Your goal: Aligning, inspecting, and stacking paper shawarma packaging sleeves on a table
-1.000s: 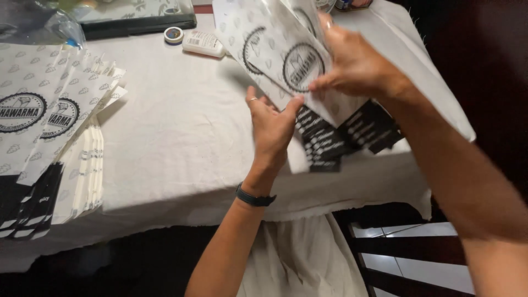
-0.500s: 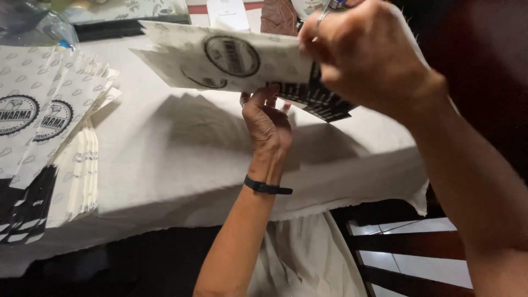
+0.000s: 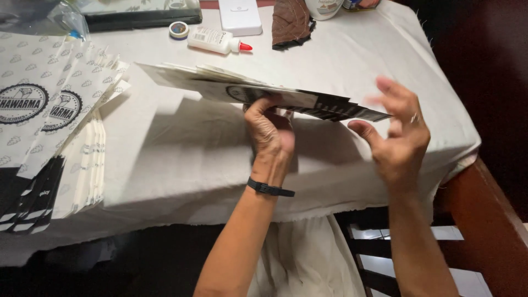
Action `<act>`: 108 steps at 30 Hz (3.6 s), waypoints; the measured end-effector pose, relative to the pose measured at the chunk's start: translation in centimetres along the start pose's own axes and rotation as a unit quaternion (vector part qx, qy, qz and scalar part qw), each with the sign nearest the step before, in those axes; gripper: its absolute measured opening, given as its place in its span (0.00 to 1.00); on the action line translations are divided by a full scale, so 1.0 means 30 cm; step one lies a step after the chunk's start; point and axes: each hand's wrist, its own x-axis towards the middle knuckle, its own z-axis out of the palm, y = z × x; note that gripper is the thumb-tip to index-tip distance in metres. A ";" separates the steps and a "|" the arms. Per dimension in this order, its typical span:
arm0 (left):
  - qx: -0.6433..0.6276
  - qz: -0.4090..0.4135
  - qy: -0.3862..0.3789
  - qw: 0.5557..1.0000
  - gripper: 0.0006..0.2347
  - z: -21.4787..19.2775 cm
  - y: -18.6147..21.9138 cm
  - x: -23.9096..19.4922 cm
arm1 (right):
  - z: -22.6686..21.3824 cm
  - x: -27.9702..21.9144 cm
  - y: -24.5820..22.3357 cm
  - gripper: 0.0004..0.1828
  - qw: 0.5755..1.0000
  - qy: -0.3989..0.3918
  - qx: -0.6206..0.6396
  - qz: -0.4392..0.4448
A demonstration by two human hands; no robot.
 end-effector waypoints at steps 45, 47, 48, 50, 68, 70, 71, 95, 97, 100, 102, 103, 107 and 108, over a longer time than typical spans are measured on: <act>0.654 0.318 -0.163 0.667 0.39 -0.191 0.406 -0.031 | 0.016 0.001 0.327 0.08 0.935 0.204 0.288 0.035; 0.630 0.301 -0.155 0.699 0.35 -0.143 0.387 -0.068 | -0.016 -0.011 0.278 0.06 0.926 0.164 0.338 0.037; 0.605 0.283 -0.148 0.729 0.30 -0.119 0.380 -0.087 | -0.031 -0.020 0.251 0.11 0.913 0.125 0.386 0.039; 0.597 0.299 -0.186 0.721 0.33 -0.137 0.379 -0.073 | -0.021 -0.012 0.249 0.10 0.946 0.112 0.301 0.035; 0.560 0.369 -0.228 0.706 0.29 -0.166 0.359 -0.113 | 0.010 0.042 0.313 0.41 0.967 0.005 0.248 0.056; 0.555 0.365 -0.230 0.711 0.29 -0.152 0.346 -0.134 | 0.003 0.076 0.320 0.35 0.971 0.019 0.230 0.054; 0.562 0.370 -0.224 0.705 0.32 -0.153 0.343 -0.137 | -0.007 0.094 0.308 0.22 0.979 0.039 0.198 0.016; 0.589 0.305 -0.220 0.716 0.34 -0.123 0.341 -0.171 | -0.058 0.090 0.234 0.06 0.987 0.084 0.139 -0.008; 0.577 0.307 -0.222 0.723 0.33 -0.117 0.341 -0.171 | -0.056 0.100 0.256 0.08 0.981 0.091 0.170 -0.001; 0.584 0.316 -0.242 0.707 0.35 -0.120 0.348 -0.199 | -0.054 0.082 0.255 0.20 0.988 0.041 0.146 0.023; 0.646 0.352 -0.223 0.640 0.33 -0.112 0.357 -0.226 | -0.040 0.072 0.271 0.20 0.981 0.033 0.169 0.095; 0.645 0.353 -0.225 0.639 0.33 -0.118 0.352 -0.221 | -0.036 0.066 0.253 0.20 0.981 0.035 0.168 0.094; 0.600 0.346 -0.246 0.678 0.35 -0.136 0.345 -0.216 | -0.023 0.022 0.166 0.28 0.968 0.018 0.152 0.199; 0.610 0.361 -0.245 0.662 0.35 -0.134 0.346 -0.215 | -0.020 0.012 0.142 0.29 0.958 0.008 0.216 0.187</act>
